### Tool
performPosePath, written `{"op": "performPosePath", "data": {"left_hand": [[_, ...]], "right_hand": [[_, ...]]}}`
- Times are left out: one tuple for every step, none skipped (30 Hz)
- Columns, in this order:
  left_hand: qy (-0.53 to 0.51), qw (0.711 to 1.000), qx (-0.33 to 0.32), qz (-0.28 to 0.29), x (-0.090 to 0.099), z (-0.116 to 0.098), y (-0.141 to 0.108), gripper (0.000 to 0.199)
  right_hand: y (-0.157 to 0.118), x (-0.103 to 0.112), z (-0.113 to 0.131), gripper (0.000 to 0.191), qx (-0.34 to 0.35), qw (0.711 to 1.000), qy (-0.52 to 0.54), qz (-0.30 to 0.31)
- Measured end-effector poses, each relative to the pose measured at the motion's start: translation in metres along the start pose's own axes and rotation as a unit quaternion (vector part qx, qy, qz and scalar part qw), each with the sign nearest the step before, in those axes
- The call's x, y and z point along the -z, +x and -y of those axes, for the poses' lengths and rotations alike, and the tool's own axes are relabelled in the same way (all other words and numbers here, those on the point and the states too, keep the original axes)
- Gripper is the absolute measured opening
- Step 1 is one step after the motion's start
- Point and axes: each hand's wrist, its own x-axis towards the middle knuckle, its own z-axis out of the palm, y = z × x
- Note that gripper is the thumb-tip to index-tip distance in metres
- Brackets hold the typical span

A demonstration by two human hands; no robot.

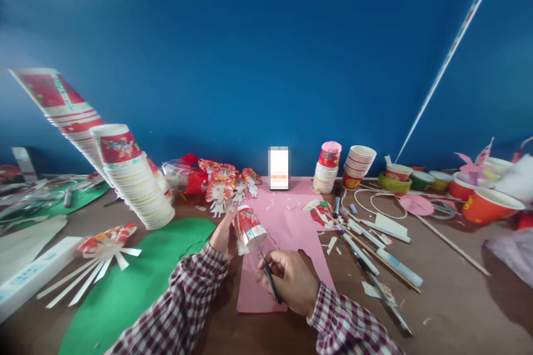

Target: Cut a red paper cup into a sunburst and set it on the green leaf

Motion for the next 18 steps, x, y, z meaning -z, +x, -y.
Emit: {"op": "performPosePath", "data": {"left_hand": [[-0.001,1.000,0.000,0.000,0.0002,0.0002,0.0002,0.032],[-0.001,1.000,0.000,-0.001,0.0003,0.0002,0.0003,0.033],[-0.001,1.000,0.000,-0.001,0.0003,0.0003,0.0003,0.033],[0.000,1.000,-0.001,-0.002,0.0002,0.0002,0.0003,0.033],[0.001,1.000,-0.003,-0.002,0.0000,0.0001,0.0002,0.033],[0.001,1.000,-0.003,-0.002,-0.0002,0.0000,0.0002,0.033],[0.002,1.000,-0.003,-0.002,-0.0004,-0.0002,0.0001,0.033],[0.002,1.000,-0.003,-0.001,-0.0005,-0.0004,0.0000,0.033],[0.002,1.000,-0.002,0.000,-0.0007,-0.0006,-0.0002,0.033],[0.001,1.000,-0.001,0.001,-0.0009,-0.0007,-0.0004,0.033],[0.000,1.000,-0.001,0.002,-0.0011,-0.0009,-0.0007,0.033],[-0.001,1.000,0.000,0.002,-0.0014,-0.0011,-0.0010,0.033],[-0.002,1.000,0.000,0.002,-0.0017,-0.0013,-0.0013,0.033],[-0.002,1.000,0.001,0.001,-0.0021,-0.0014,-0.0016,0.033],[-0.002,1.000,0.000,0.000,-0.0026,-0.0016,-0.0019,0.033],[-0.003,1.000,0.000,-0.002,-0.0030,-0.0018,-0.0021,0.034],[-0.004,1.000,0.000,-0.005,-0.0035,-0.0020,-0.0022,0.035],[-0.006,1.000,-0.002,-0.009,-0.0039,-0.0021,-0.0023,0.037]], "right_hand": [[-0.0001,0.0001,0.0002,0.024,0.001,1.000,-0.002,-0.002],[-0.0002,0.0001,0.0005,0.024,0.002,1.000,-0.003,-0.003],[-0.0003,0.0002,0.0009,0.024,0.003,1.000,-0.004,-0.003],[-0.0003,0.0003,0.0012,0.024,0.003,1.000,-0.006,-0.002],[-0.0003,0.0004,0.0014,0.024,0.004,1.000,-0.008,-0.002],[-0.0002,0.0005,0.0014,0.024,0.004,1.000,-0.011,-0.003],[-0.0002,0.0006,0.0013,0.024,0.004,1.000,-0.015,-0.004],[-0.0002,0.0007,0.0010,0.023,0.003,1.000,-0.018,-0.005],[-0.0002,0.0008,0.0005,0.023,0.002,1.000,-0.020,-0.007],[-0.0002,0.0008,0.0001,0.023,0.001,1.000,-0.020,-0.006],[-0.0002,0.0008,-0.0004,0.023,0.001,1.000,-0.019,-0.004],[-0.0002,0.0008,-0.0008,0.022,0.002,1.000,-0.016,-0.002],[-0.0002,0.0007,-0.0011,0.022,0.003,1.000,-0.014,-0.001],[-0.0002,0.0006,-0.0013,0.022,0.004,1.000,-0.012,-0.002],[-0.0002,0.0005,-0.0013,0.022,0.004,1.000,-0.012,-0.004],[-0.0002,0.0004,-0.0014,0.023,0.003,1.000,-0.012,-0.008],[-0.0002,0.0003,-0.0014,0.023,0.001,1.000,-0.013,-0.011],[-0.0003,0.0002,-0.0014,0.023,0.000,1.000,-0.016,-0.014]]}}
